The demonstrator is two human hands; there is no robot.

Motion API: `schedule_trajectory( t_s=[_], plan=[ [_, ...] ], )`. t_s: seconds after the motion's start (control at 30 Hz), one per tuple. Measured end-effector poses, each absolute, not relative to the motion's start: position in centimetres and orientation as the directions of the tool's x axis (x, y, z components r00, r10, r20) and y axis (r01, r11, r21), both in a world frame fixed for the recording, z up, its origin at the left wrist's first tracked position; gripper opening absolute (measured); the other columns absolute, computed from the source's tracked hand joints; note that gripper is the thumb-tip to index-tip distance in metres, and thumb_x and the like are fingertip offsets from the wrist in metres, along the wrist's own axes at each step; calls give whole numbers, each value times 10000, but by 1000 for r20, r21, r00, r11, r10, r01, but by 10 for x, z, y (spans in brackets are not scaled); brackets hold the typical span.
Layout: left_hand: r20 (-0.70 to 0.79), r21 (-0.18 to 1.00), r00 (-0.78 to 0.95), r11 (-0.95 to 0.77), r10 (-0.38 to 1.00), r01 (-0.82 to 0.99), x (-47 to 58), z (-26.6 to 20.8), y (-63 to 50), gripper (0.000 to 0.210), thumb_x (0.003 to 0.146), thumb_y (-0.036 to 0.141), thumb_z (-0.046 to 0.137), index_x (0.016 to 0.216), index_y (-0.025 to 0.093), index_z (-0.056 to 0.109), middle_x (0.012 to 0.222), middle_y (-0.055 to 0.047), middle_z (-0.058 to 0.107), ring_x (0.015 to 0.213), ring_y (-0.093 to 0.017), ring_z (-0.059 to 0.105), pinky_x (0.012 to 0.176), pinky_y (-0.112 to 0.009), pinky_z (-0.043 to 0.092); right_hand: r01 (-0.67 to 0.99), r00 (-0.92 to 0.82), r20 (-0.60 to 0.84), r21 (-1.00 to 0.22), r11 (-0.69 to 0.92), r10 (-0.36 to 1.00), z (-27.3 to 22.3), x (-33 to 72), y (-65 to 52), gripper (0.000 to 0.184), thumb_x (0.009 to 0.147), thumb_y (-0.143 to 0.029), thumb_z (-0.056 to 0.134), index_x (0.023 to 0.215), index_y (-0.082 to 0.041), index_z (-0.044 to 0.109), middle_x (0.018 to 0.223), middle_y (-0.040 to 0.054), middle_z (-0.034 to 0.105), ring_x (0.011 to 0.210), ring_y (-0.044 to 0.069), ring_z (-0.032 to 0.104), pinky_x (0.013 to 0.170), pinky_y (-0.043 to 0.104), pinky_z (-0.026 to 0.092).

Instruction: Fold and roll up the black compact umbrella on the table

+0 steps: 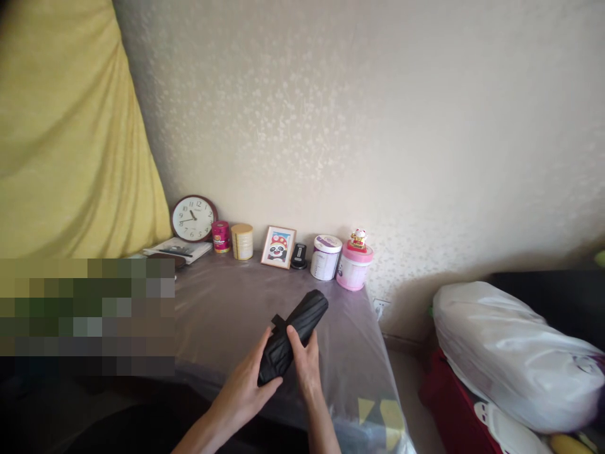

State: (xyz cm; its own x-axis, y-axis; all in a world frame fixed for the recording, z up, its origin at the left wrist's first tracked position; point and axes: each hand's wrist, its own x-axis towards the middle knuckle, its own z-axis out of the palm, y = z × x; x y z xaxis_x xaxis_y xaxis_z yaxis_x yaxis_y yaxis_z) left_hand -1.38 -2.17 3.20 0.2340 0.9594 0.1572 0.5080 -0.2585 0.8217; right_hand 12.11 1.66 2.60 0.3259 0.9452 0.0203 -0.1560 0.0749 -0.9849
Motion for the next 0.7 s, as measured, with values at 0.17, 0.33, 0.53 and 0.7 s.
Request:
schedule_trajectory(
  t_s=[0.17, 0.33, 0.53, 0.7],
  plan=[
    [173, 516, 219, -278, 960, 810, -13, 21, -17, 756, 797, 151, 428, 1412, 232, -3, 1342, -104, 415, 1024, -239, 570, 817, -336, 462, 128, 379, 177, -982, 139, 908, 9, 135, 25, 532, 610, -421, 734, 1056, -167, 592, 858, 40, 679, 810, 223, 612, 755, 321, 453],
    [74, 343, 232, -243, 970, 907, -8, 18, -18, 688, 805, 107, 381, 1412, 222, 77, 1352, -121, 388, 947, -210, 599, 800, -304, 444, 339, 391, 346, -916, 216, 853, -1, 139, 26, 487, 615, -409, 730, 1047, -212, 625, 862, 29, 610, 718, 183, 560, 750, 318, 447],
    [32, 350, 257, -251, 966, 903, -10, 15, -12, 671, 820, 222, 444, 1405, 231, 116, 1355, -109, 385, 990, -202, 587, 832, -286, 430, 513, 19, 460, -767, 386, 888, 0, 140, 32, 223, 813, -316, 527, 995, -242, 631, 880, 30, 556, 707, 140, 552, 697, 266, 461],
    [37, 345, 254, -250, 967, 904, -10, 18, -9, 792, 794, 196, 493, 1405, 293, 0, 1261, -77, 462, 908, -179, 609, 769, -262, 439, 488, -58, 478, -752, 442, 876, 4, 147, 33, 86, 824, -261, 515, 836, -212, 586, 845, 21, 579, 762, 140, 559, 708, 246, 450]
  ],
)
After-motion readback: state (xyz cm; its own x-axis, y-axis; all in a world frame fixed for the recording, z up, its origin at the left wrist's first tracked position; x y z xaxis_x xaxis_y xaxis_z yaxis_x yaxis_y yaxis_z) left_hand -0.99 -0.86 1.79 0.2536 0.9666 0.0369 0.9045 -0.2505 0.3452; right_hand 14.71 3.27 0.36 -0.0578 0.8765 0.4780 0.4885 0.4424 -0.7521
